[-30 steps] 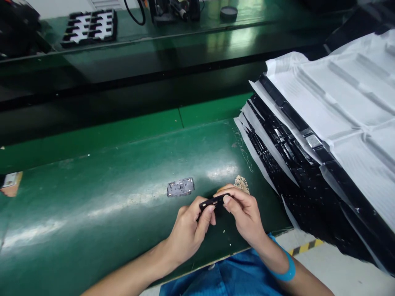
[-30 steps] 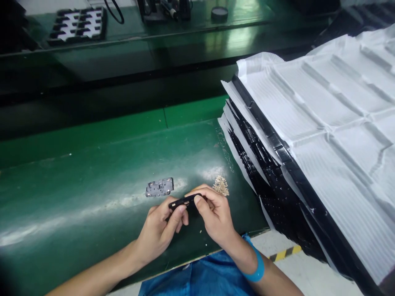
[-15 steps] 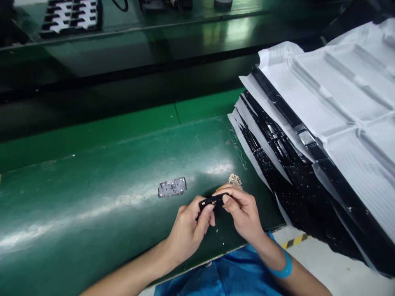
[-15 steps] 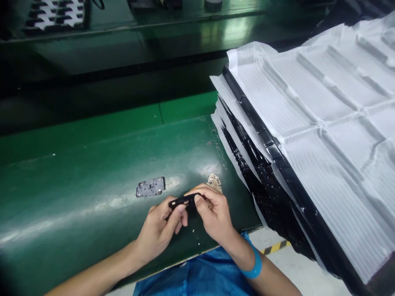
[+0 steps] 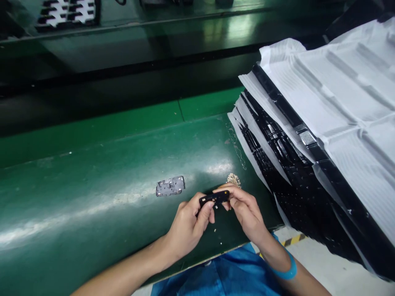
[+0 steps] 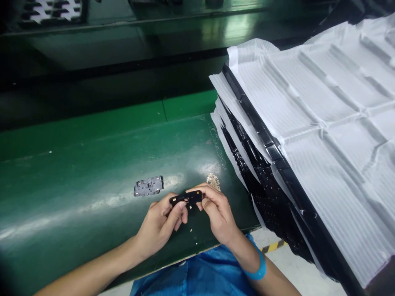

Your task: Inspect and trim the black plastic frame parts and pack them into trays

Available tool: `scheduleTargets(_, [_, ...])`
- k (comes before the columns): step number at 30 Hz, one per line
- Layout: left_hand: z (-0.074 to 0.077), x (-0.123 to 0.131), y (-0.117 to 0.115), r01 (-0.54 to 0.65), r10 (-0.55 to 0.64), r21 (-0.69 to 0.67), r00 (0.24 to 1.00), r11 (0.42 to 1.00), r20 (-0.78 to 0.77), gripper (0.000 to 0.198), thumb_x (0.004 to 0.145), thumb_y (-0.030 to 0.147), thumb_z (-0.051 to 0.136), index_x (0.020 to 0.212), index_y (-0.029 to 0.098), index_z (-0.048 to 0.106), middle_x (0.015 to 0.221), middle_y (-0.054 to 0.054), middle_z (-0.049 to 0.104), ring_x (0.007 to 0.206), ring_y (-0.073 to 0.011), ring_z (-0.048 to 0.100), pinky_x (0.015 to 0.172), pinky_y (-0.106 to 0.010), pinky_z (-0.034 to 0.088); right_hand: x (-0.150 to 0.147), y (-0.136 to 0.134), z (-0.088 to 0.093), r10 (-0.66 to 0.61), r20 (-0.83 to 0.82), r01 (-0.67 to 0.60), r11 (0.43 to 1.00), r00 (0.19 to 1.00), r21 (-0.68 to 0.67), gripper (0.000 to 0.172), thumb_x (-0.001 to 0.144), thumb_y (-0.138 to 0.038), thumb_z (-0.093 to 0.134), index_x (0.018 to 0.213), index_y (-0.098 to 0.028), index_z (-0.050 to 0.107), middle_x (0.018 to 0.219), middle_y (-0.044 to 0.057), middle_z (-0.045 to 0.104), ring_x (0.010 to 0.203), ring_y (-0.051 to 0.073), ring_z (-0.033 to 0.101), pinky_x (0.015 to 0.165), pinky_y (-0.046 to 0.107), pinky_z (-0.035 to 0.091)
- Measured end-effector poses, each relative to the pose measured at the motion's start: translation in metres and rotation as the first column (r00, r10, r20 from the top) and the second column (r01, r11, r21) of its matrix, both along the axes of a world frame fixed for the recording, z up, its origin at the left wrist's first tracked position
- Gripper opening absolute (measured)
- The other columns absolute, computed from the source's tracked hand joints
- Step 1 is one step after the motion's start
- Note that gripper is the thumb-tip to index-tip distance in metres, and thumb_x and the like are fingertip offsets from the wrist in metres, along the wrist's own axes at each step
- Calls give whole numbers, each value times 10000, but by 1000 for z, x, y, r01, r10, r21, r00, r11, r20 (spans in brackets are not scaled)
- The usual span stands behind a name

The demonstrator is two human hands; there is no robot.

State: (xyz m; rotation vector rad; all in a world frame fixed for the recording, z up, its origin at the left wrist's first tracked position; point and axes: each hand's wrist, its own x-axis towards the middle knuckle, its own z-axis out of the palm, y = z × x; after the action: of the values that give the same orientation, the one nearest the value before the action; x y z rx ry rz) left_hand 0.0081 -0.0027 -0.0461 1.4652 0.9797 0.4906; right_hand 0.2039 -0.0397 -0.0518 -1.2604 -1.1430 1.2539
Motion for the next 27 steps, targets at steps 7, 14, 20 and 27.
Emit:
scheduleTargets(7, [9,-3,10,66,-63,-39,994,997,85,387,1144,429,378,925,185,584,740,-8,664,539,-103,547,605,-250,437,3,5,12,27,172,-27,1000,985,-2,212,1089,-257,558,1005,-213,747,825,15,643,701,156,596,680,285,485])
scheduleTargets(14, [12,-4,9,-52,58,-59,993,997,103,489,1147,473,292,815,197,522,612,14,581,492,-102,474,555,-247,378,-5,1,20,20,264,-62,986,964,153,200,1072,-168,568,1072,-232,757,927,48,692,760,180,641,709,298,522])
scheduleTargets(20, [10,-4,10,-82,82,-12,990,997,114,488,1129,540,310,794,217,459,561,64,436,467,-92,351,502,-242,284,-6,-2,21,58,293,-120,973,954,199,263,1066,-138,558,1186,-244,767,990,80,707,821,208,673,737,327,562])
scheduleTargets(27, [2,-2,8,-102,98,39,990,994,99,411,1127,480,316,826,226,432,614,69,372,514,-100,327,525,-241,277,-5,-2,21,26,305,-96,971,952,218,267,1055,-126,572,1186,-239,776,994,84,726,828,211,685,739,326,575])
